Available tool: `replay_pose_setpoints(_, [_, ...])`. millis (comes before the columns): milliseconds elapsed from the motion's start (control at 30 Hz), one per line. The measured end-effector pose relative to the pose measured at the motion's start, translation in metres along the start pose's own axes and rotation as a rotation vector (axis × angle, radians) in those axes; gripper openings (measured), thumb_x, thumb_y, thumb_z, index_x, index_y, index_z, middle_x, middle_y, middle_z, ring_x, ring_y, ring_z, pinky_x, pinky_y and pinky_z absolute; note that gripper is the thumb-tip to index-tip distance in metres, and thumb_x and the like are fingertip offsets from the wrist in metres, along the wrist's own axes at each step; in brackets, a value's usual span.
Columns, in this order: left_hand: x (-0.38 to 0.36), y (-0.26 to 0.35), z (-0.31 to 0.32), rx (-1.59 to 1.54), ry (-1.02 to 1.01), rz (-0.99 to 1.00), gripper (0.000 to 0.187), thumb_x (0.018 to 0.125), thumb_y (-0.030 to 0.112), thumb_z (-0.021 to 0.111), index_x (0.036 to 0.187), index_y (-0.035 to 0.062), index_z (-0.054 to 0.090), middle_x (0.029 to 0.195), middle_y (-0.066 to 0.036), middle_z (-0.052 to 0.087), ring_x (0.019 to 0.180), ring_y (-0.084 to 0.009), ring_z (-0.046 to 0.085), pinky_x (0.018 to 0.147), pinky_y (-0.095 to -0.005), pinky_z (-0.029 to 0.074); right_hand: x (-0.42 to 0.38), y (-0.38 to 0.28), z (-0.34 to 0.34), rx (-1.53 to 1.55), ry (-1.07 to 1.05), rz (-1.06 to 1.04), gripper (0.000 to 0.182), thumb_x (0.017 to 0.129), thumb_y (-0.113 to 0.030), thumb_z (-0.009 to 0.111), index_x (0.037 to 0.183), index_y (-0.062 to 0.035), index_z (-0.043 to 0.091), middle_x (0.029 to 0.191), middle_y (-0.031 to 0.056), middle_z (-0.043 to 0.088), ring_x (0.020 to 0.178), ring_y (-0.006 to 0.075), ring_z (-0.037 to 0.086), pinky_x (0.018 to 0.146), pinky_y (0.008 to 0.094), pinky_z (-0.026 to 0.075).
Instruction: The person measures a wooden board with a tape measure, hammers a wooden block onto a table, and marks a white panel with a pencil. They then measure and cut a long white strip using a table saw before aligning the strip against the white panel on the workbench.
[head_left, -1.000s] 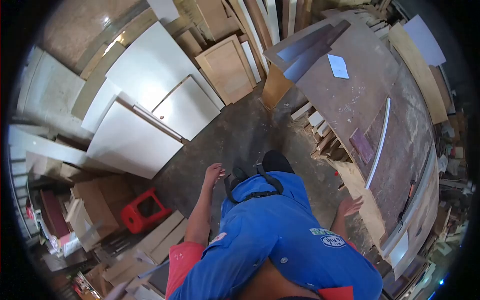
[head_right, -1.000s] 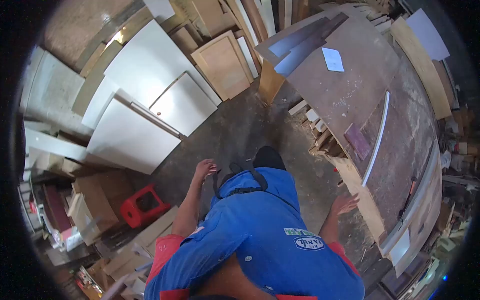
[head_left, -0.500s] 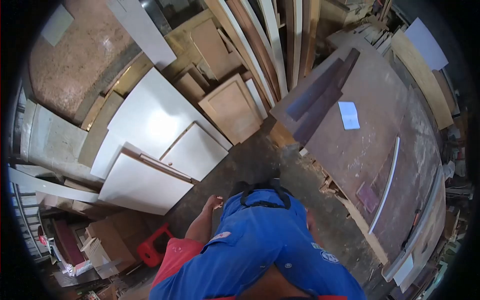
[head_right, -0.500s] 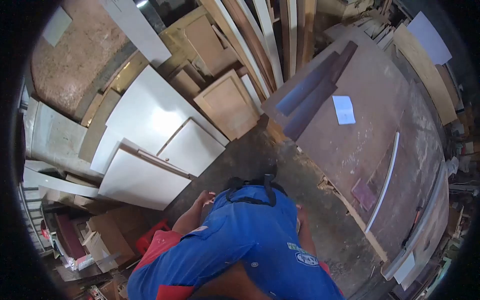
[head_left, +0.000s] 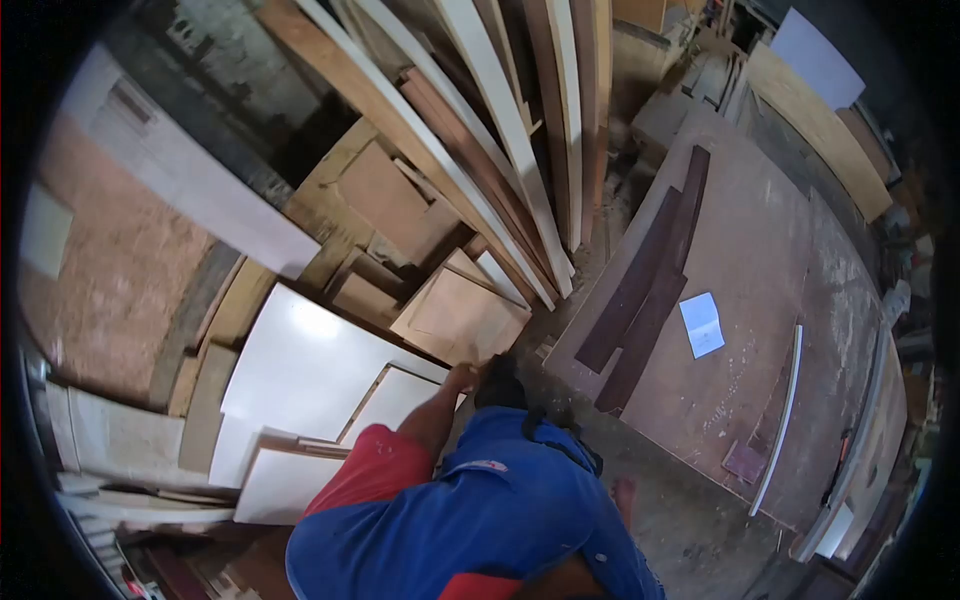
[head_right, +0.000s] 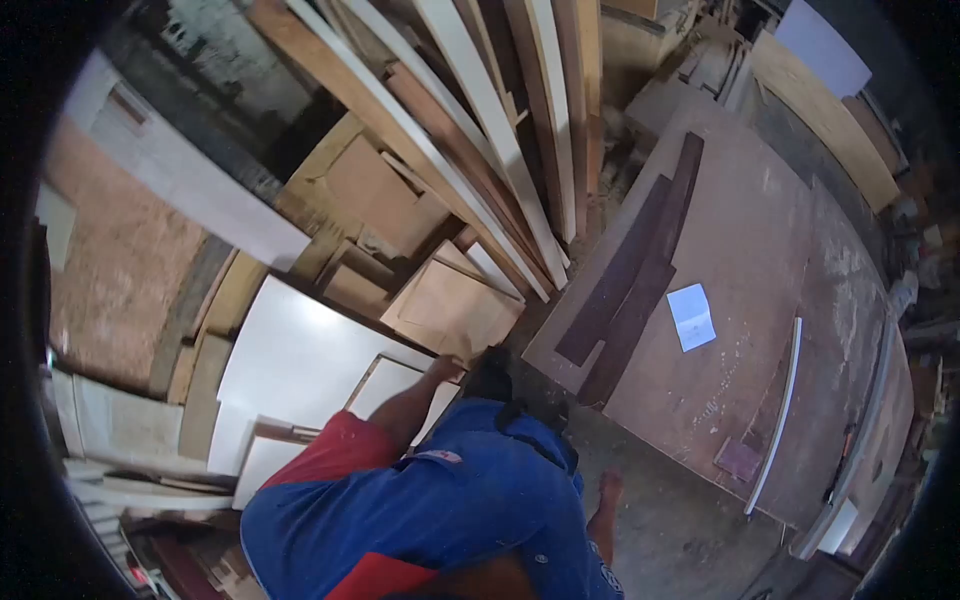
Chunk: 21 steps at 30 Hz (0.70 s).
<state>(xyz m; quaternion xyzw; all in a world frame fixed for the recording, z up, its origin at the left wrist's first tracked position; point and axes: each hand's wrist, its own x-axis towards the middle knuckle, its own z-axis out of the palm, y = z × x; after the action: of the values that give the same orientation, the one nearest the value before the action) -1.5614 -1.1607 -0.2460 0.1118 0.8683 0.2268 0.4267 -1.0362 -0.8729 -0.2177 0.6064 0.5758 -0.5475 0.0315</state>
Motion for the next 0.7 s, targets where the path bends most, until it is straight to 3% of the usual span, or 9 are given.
replay_pose_setpoints(67, [0.055, 0.009, -0.017, -0.046, 0.026, 0.035, 0.044, 0.078, 0.039, 0.060, 0.109, 0.0080, 0.069, 0.111, -0.020, 0.066, 0.109, -0.0357, 0.062, 0.095, -0.0430, 0.048, 0.004, 0.140, 0.025, 0.242, 0.140, 0.542, 0.027, 0.091, -0.029, 0.055, 0.091, -0.0026, 0.061, 0.078, 0.0084, 0.057, 0.068, 0.0237, 0.057, 0.061, 0.0364, 0.048])
replay_pose_setpoints(100, [0.083, 0.010, -0.030, -0.091, 0.073, 0.053, 0.048, 0.078, 0.038, 0.061, 0.114, 0.0080, 0.067, 0.114, -0.020, 0.065, 0.109, -0.0353, 0.061, 0.097, -0.0422, 0.047, -0.026, 0.134, 0.037, 0.180, 0.105, 0.568, 0.027, 0.091, -0.029, 0.054, 0.091, -0.0026, 0.061, 0.078, 0.0084, 0.058, 0.068, 0.0237, 0.057, 0.061, 0.0365, 0.048])
replay_pose_setpoints(233, [0.109, 0.089, -0.120, -0.187, -0.013, 0.022, 0.032, 0.078, 0.019, 0.062, 0.108, 0.0121, 0.068, 0.103, -0.018, 0.069, 0.097, -0.0294, 0.067, 0.084, -0.0393, 0.054, -0.097, 0.051, 0.082, -0.071, 0.082, 0.297, 0.026, 0.091, -0.028, 0.054, 0.092, -0.0028, 0.061, 0.080, 0.0082, 0.058, 0.068, 0.0236, 0.058, 0.060, 0.0365, 0.048])
replay_pose_setpoints(300, [0.155, 0.077, -0.126, -0.076, 0.162, 0.257, 0.033, 0.076, 0.014, 0.062, 0.108, 0.0091, 0.068, 0.089, -0.016, 0.071, 0.081, -0.0254, 0.070, 0.073, -0.0367, 0.055, -0.101, 0.020, 0.097, -0.085, 0.112, 0.201, 0.026, 0.091, -0.027, 0.054, 0.092, -0.0029, 0.062, 0.081, 0.0081, 0.059, 0.068, 0.0235, 0.058, 0.060, 0.0366, 0.048])
replay_pose_setpoints(500, [0.183, 0.091, -0.130, -0.379, 0.046, 0.226, 0.037, 0.075, 0.012, 0.060, 0.111, 0.0022, 0.065, 0.078, -0.016, 0.070, 0.069, -0.0204, 0.069, 0.065, -0.0339, 0.055, -0.096, -0.040, 0.132, -0.068, 0.220, -0.046, 0.025, 0.091, -0.026, 0.053, 0.093, -0.0031, 0.063, 0.083, 0.0077, 0.060, 0.069, 0.0234, 0.058, 0.060, 0.0367, 0.048])
replay_pose_setpoints(533, [0.177, 0.086, -0.129, -0.093, 0.089, 0.491, 0.037, 0.074, 0.013, 0.061, 0.109, 0.0024, 0.066, 0.074, -0.014, 0.069, 0.066, -0.0203, 0.068, 0.062, -0.0338, 0.055, -0.095, -0.047, 0.137, -0.064, 0.241, -0.085, 0.025, 0.091, -0.026, 0.053, 0.093, -0.0031, 0.063, 0.084, 0.0077, 0.060, 0.069, 0.0234, 0.058, 0.060, 0.0367, 0.048])
replay_pose_setpoints(600, [0.168, 0.085, -0.116, -0.355, -0.075, 0.220, 0.034, 0.074, 0.016, 0.060, 0.105, 0.0031, 0.067, 0.072, -0.013, 0.068, 0.060, -0.0199, 0.067, 0.060, -0.0325, 0.055, -0.093, -0.060, 0.145, -0.074, 0.280, -0.170, 0.024, 0.091, -0.025, 0.053, 0.093, -0.0032, 0.063, 0.085, 0.0076, 0.061, 0.070, 0.0234, 0.058, 0.060, 0.0368, 0.049])
replay_pose_setpoints(633, [0.183, 0.057, -0.101, -0.273, -0.129, 0.518, 0.027, 0.074, 0.015, 0.061, 0.096, 0.0028, 0.069, 0.074, -0.014, 0.069, 0.061, -0.0233, 0.067, 0.062, -0.0346, 0.055, -0.095, -0.064, 0.148, -0.086, 0.298, -0.219, 0.024, 0.091, -0.025, 0.053, 0.094, -0.0033, 0.063, 0.085, 0.0075, 0.061, 0.070, 0.0233, 0.059, 0.060, 0.0368, 0.049])
replay_pose_setpoints(700, [0.214, 0.015, -0.070, -0.262, -0.312, 0.518, 0.013, 0.074, 0.021, 0.071, 0.080, 0.0088, 0.074, 0.089, -0.011, 0.071, 0.084, -0.0287, 0.068, 0.075, -0.0391, 0.055, -0.094, -0.066, 0.153, -0.141, 0.330, -0.316, 0.024, 0.091, -0.025, 0.053, 0.094, -0.0033, 0.064, 0.086, 0.0074, 0.061, 0.070, 0.0233, 0.059, 0.060, 0.0368, 0.049])
